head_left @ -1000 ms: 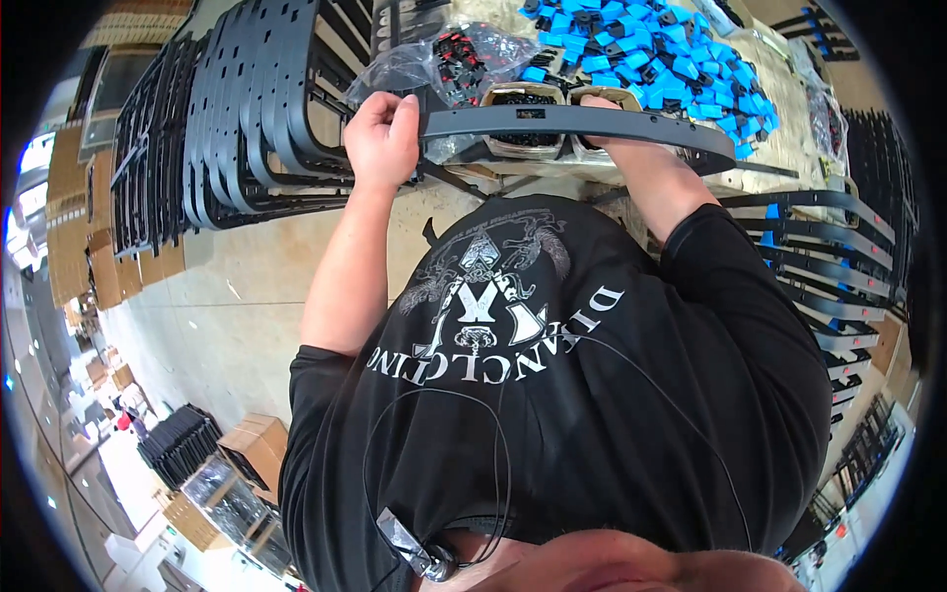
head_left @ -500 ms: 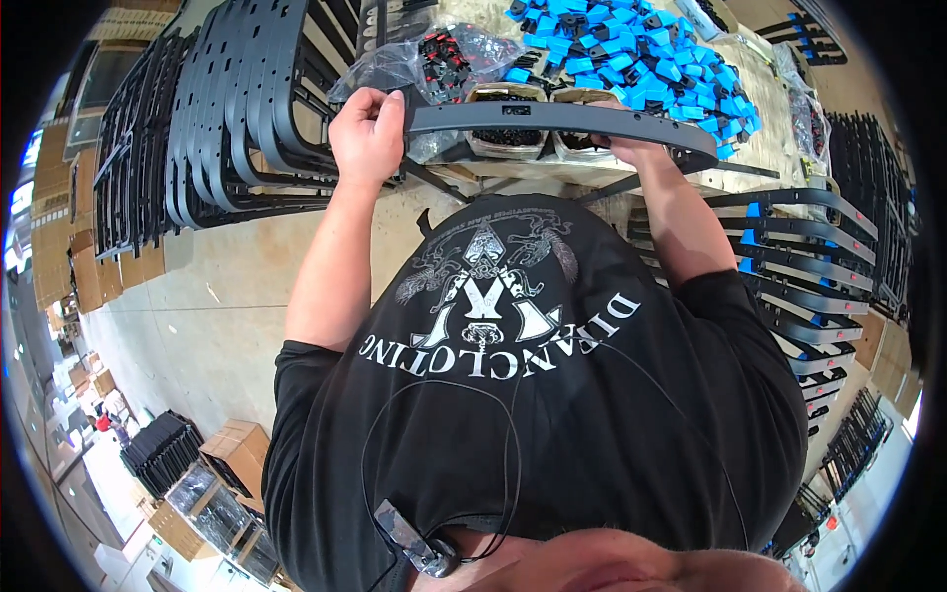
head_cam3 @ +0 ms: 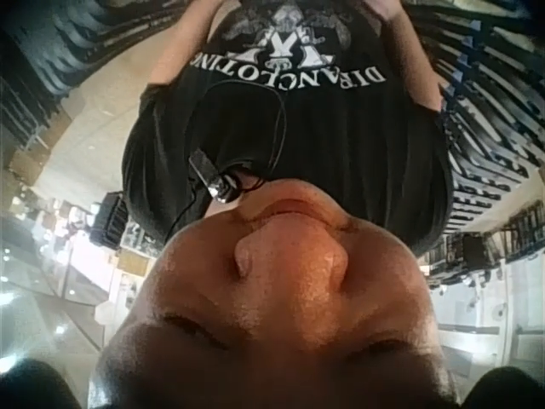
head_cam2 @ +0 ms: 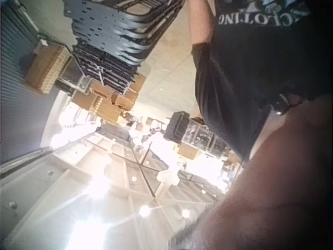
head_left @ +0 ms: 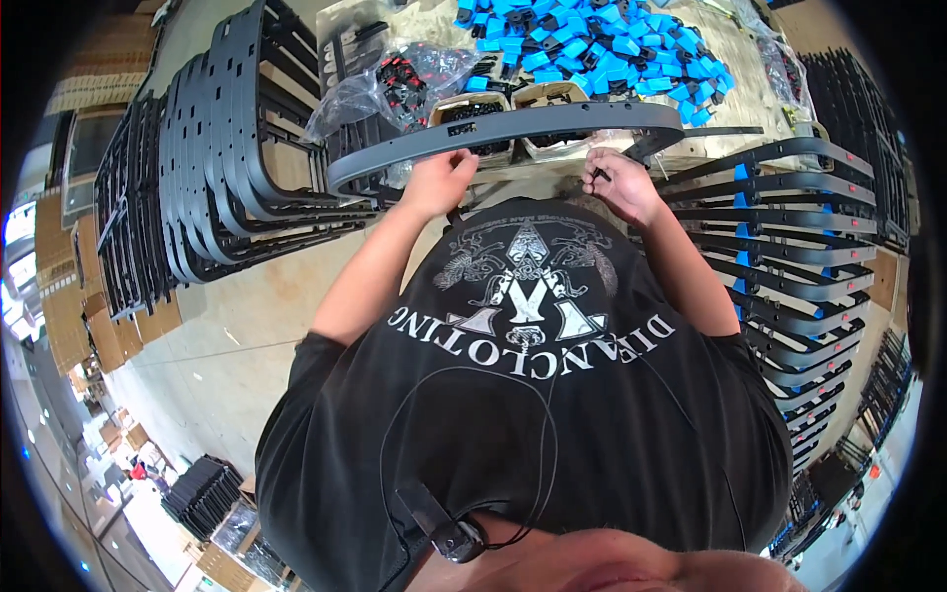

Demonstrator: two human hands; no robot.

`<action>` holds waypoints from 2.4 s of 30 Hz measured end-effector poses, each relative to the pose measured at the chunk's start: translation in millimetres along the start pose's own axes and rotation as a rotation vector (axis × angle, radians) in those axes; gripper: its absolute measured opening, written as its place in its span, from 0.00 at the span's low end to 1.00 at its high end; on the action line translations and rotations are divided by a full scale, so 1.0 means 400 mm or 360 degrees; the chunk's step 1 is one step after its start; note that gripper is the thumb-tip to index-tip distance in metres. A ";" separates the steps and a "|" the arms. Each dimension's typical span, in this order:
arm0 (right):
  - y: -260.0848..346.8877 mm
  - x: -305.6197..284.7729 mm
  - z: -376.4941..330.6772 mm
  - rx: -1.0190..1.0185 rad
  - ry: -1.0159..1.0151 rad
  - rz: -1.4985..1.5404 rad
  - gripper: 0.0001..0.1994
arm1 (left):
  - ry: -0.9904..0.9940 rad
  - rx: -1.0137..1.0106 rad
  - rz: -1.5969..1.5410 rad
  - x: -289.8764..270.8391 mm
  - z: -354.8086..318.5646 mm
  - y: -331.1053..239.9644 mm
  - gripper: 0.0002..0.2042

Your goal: Assembling metal rack components by attaching plastic end caps and securing them with a tool.

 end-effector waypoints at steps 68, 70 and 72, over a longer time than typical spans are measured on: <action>-0.069 -0.252 -0.186 0.0274 -0.0532 -0.0119 0.20 | -0.0717 0.0425 -0.0077 0.051 0.452 -0.084 0.19; -0.073 -0.273 -0.216 0.0303 -0.0648 -0.0074 0.21 | -0.0671 0.0462 0.0161 0.095 0.491 -0.122 0.23; -0.092 -0.313 -0.252 0.0288 -0.0759 -0.0074 0.22 | -0.0556 0.0373 0.0355 0.141 0.552 -0.134 0.31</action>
Point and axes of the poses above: each hand's wrist, its own z-axis towards the middle knuckle, its own x-axis out of the palm, y = z × x, the point moved 7 cm from there along z, towards the middle knuckle
